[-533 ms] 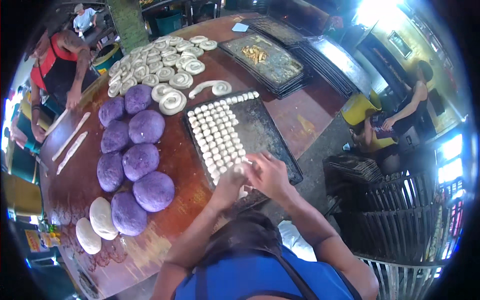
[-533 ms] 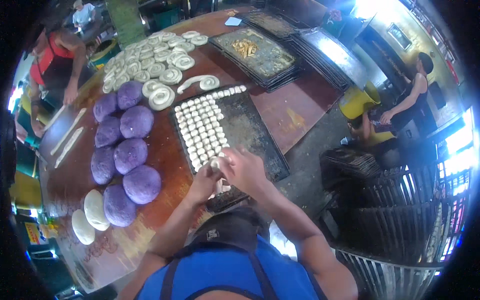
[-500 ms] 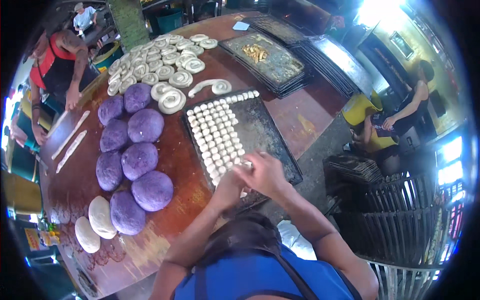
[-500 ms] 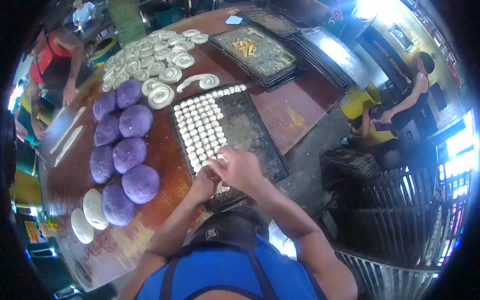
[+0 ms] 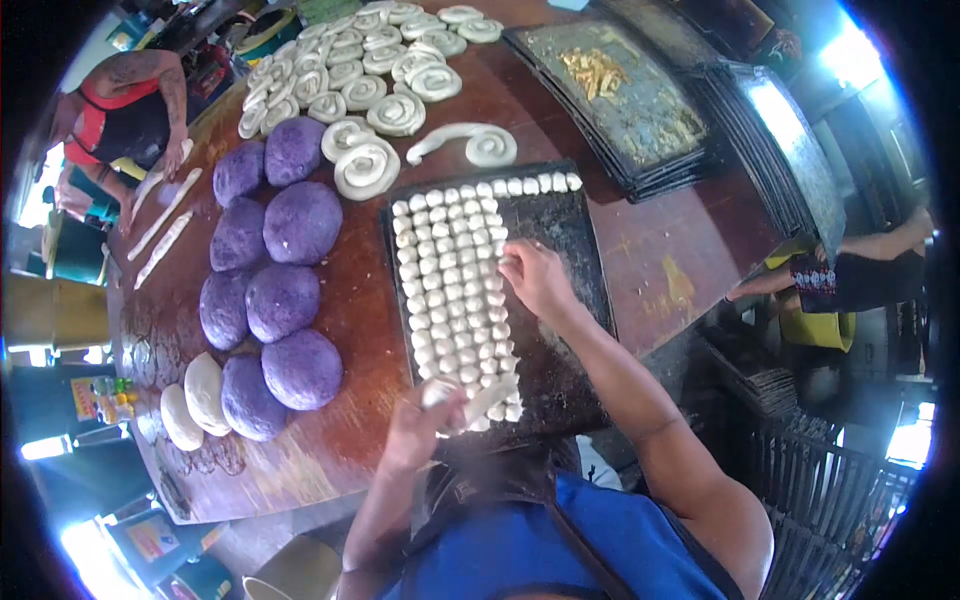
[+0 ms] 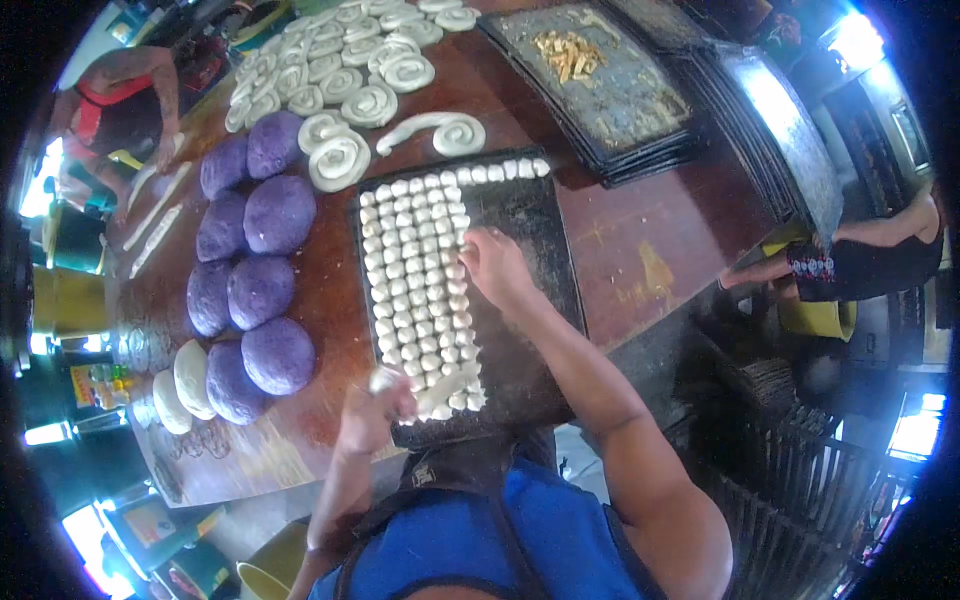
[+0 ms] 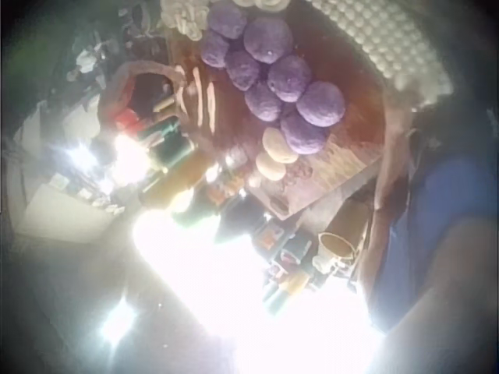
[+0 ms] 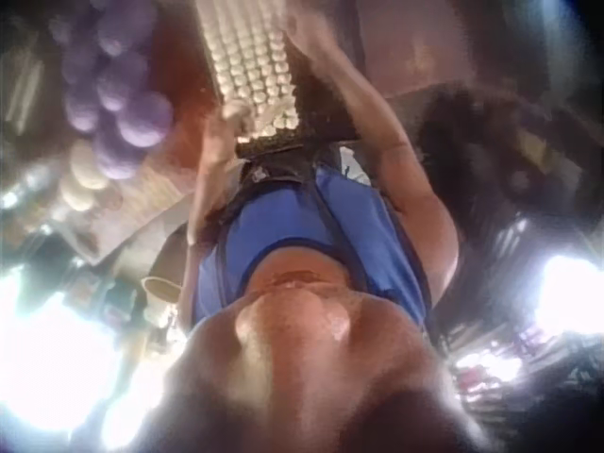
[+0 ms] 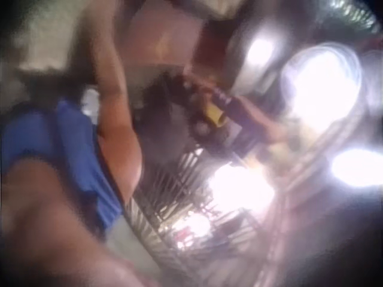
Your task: The person pinches pieces of dough, rolls them into balls by hand, and places them onto a baking tray.
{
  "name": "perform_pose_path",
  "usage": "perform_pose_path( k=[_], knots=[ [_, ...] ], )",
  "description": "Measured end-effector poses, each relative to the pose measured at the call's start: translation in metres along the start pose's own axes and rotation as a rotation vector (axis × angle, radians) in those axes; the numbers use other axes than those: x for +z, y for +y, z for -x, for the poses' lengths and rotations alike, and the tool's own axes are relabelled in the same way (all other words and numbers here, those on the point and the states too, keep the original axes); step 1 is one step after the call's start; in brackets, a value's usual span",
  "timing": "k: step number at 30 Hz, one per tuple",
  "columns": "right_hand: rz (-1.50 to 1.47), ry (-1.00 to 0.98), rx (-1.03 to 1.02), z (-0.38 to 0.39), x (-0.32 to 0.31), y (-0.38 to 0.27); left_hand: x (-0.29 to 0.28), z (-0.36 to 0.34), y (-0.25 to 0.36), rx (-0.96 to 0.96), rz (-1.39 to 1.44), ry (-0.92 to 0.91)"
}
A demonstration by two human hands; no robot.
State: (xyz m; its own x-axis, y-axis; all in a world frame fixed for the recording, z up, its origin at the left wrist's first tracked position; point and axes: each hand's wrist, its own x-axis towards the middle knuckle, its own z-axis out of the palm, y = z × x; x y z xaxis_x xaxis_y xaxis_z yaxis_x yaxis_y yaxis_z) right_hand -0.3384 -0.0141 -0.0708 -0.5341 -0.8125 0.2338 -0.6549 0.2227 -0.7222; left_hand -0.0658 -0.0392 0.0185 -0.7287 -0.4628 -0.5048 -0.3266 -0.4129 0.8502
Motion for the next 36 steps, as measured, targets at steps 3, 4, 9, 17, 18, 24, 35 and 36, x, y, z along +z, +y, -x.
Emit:
perform_pose_path(
  k=[3,4,9,17,18,24,35,36],
  knots=[
    [0.069,-0.114,0.059,-0.003,-0.007,-0.033,-0.022,-0.017,-0.013,0.286,0.779,-0.009],
    [0.099,-0.197,0.147,-0.003,-0.017,-0.047,-0.025,-0.029,-0.018,0.303,0.839,-0.047],
    [-0.194,-0.525,-0.178,0.11,-0.091,-0.173,0.011,0.012,0.01,0.724,-0.492,0.009],
    [0.045,0.08,-0.079,0.164,-0.058,-0.191,0.039,0.002,-0.022,-0.094,0.434,-0.331],
    [0.051,0.081,-0.082,0.16,-0.069,-0.195,0.038,0.001,-0.014,-0.008,0.311,-0.371],
    [0.007,-0.035,-0.007,0.114,-0.073,-0.175,0.028,-0.007,0.007,0.212,-0.146,-0.453],
    [-0.041,-0.052,-0.044,0.019,-0.007,-0.02,0.006,0.013,0.03,0.106,0.059,0.078],
    [0.004,-0.062,0.018,0.016,-0.006,-0.016,0.004,0.006,0.028,0.103,0.055,0.076]
  ],
)
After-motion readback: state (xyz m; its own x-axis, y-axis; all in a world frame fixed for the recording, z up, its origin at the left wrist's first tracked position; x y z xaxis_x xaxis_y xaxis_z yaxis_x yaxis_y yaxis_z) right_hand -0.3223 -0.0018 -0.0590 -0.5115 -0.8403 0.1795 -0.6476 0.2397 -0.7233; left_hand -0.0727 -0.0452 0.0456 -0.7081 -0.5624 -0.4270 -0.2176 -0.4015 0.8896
